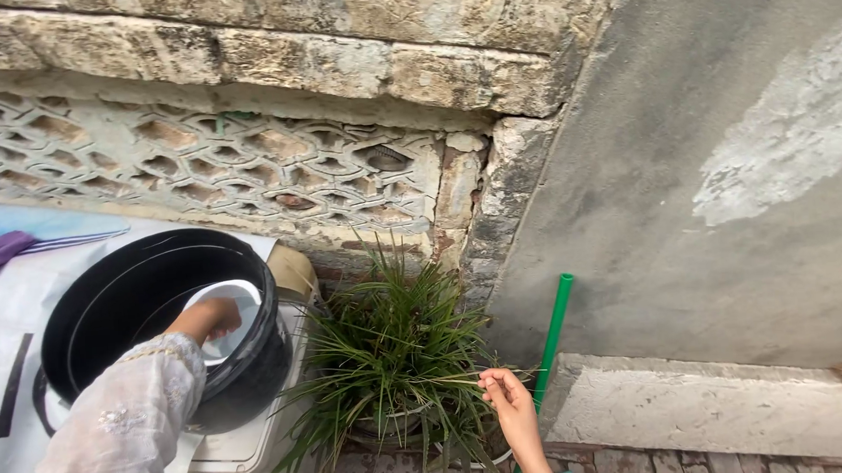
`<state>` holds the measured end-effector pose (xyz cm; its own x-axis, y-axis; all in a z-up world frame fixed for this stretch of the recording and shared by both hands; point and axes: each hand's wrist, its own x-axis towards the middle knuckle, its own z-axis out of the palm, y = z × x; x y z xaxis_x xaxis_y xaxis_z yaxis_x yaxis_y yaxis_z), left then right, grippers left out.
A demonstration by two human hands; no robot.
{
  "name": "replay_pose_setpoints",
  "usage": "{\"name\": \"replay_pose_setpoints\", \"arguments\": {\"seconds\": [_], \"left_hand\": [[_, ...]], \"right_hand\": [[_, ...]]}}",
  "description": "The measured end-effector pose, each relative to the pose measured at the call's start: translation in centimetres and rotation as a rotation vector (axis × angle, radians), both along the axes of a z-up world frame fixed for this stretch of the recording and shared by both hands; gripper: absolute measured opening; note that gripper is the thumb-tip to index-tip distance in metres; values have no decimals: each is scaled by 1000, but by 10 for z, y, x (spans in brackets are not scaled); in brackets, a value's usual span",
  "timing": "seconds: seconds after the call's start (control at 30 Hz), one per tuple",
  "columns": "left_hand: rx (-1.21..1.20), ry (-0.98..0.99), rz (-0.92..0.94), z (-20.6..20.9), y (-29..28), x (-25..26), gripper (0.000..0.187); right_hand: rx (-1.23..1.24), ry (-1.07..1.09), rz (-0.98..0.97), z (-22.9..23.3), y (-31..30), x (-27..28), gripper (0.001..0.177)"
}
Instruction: The person is plucking dead leaves or cleaning a small green plant and then wiping the rim of a nearby water bucket.
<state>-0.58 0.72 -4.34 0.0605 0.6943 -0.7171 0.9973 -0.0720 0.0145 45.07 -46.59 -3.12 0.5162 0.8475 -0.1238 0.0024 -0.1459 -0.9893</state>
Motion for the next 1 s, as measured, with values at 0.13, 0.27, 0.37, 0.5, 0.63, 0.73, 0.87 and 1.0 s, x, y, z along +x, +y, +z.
{"name": "replay_pose_setpoints", "arguments": {"seconds": [0.13, 0.27, 0.37, 0.5, 0.63, 0.73, 0.87, 1.0], "left_hand": [[10, -3, -41, 3, -16, -3, 18], [-63, -64, -27, -5, -10, -3, 19], [-142, -133, 16, -10, -18, -3, 23], [-384, -171, 234, -9, -17, -5, 21], [-515, -155, 332, 22, -19, -5, 27], [-427, -282, 370, 68, -32, -1, 34], [-364, -582, 514, 108, -43, 4, 35], [-540, -922, 619, 125, -26, 8, 30]], "right_hand": [[40, 35, -24, -7, -8, 2, 23], [-26, 34, -7, 5, -12, -2, 23], [-42, 37, -4, 5, -13, -2, 23], [-16, 42, 1, -2, -12, 0, 22], [61, 37, 55, -9, -10, 0, 21], [11, 26, 54, -10, -7, -4, 21], [-4, -24, 101, -19, -2, -6, 20], [78, 16, 189, -28, 6, -12, 20]]}}
